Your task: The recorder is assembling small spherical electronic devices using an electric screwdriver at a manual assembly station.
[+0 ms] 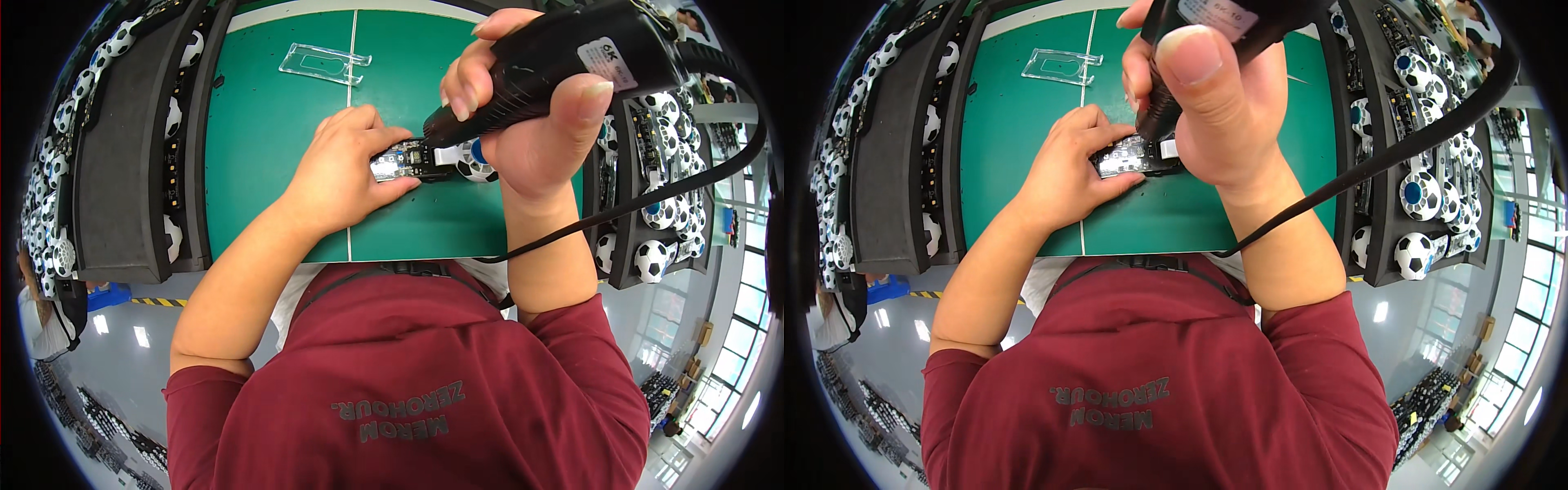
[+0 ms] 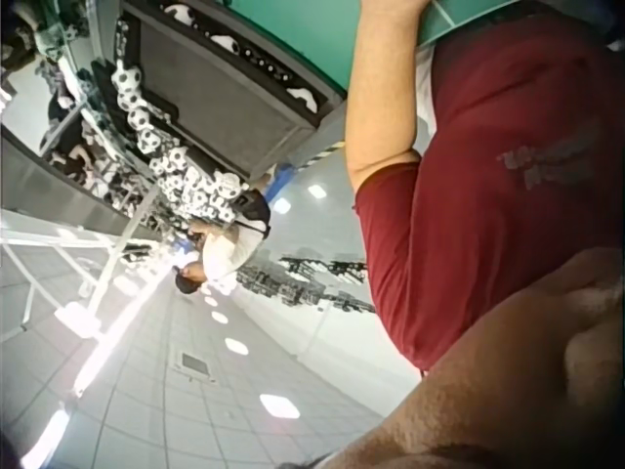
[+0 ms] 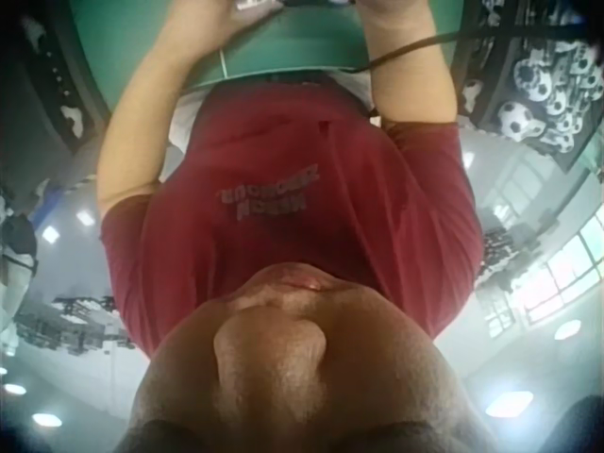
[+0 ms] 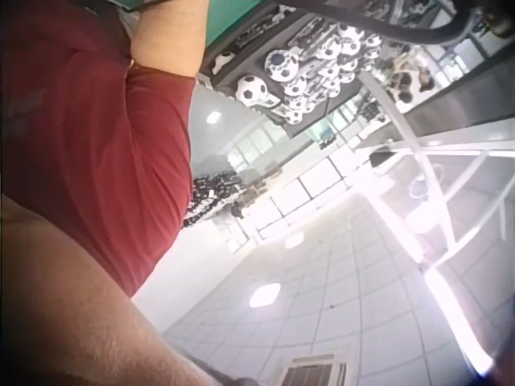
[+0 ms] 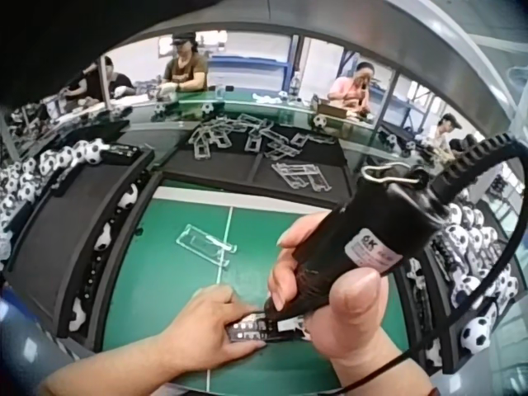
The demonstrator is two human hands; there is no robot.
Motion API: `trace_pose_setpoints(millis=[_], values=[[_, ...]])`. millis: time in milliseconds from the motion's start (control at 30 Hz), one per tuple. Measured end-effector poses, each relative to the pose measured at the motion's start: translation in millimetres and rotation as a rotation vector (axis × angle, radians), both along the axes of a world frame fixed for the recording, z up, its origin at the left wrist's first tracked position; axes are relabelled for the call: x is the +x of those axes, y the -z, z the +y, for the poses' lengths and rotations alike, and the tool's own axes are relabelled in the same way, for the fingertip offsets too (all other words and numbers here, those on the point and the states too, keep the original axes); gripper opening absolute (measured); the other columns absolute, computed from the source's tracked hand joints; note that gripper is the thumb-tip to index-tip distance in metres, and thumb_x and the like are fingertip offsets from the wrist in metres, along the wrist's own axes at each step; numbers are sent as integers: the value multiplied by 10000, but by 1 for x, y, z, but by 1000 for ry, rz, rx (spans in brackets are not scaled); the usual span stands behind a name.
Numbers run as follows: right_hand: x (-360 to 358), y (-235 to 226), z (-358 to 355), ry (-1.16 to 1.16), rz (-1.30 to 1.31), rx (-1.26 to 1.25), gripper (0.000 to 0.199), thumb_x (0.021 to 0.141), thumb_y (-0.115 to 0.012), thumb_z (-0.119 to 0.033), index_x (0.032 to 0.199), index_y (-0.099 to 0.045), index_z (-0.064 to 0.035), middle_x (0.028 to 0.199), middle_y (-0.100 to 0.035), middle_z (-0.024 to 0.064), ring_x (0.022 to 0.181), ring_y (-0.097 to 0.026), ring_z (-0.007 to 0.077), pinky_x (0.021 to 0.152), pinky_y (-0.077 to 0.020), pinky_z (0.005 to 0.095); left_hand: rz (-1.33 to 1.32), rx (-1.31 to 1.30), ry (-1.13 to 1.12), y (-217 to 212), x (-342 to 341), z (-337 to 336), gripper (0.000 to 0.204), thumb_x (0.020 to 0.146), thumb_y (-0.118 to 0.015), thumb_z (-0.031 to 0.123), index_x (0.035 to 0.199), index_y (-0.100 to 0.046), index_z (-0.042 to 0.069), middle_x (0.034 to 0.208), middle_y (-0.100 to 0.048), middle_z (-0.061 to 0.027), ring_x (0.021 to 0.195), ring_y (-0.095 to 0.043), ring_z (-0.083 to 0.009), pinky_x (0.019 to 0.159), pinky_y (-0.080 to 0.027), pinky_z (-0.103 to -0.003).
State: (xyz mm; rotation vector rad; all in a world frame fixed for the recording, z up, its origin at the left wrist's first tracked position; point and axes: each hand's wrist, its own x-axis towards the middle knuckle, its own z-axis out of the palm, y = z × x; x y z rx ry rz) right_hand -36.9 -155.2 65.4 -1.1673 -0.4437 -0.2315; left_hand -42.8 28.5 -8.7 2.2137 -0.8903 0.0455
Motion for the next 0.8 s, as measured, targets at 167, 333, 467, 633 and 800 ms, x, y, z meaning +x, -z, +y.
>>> trace_pose_setpoints(millis=[167, 333, 467, 633, 800], values=[[7, 1, -1, -19, 3, -6, 842, 773, -758, -744, 1075, -588, 23, 671, -587, 101, 584, -544, 171, 572, -450, 257, 19, 5, -11, 0, 0, 0, 409, 717, -855, 199, 1092, -756, 70, 894, -563, -60, 876, -571, -262, 902, -443, -380], [10, 2, -1, -59, -22, -28, 809, 781, -759, -731, 1045, -594, 16, 664, -585, 103, 579, -543, 172, 566, -448, 256, 0, 1, -17, 1, -1, 0, 412, 723, -853, 204, 1101, -754, 73, 896, -564, -59, 883, -574, -263, 913, -442, -380], [6, 1, -1, -43, -28, 2, 797, 779, -763, -729, 1024, -596, 11, 658, -583, 102, 575, -542, 171, 564, -447, 255, -4, -1, -18, 3, -1, 0, 425, 725, -853, 208, 1114, -749, 73, 901, -567, -57, 888, -576, -263, 922, -441, -380], [3, 1, 0, -48, -45, 4, 800, 774, -765, -733, 1022, -593, 7, 647, -581, 100, 561, -541, 170, 553, -448, 258, -50, -6, -16, 3, -2, 0, 429, 713, -860, 171, 1100, -735, 35, 907, -570, -60, 868, -556, -255, 885, -460, -353], [1, -1, -1, -4, -73, 1, 824, 772, -744, -761, 1033, -594, 6, 639, -580, 99, 545, -538, 168, 539, -445, 261, -18, 35, -28, 1, -3, 0, 433, 712, -860, 171, 1105, -733, 41, 951, -599, -57, 901, -565, -247, 892, -460, -352]])
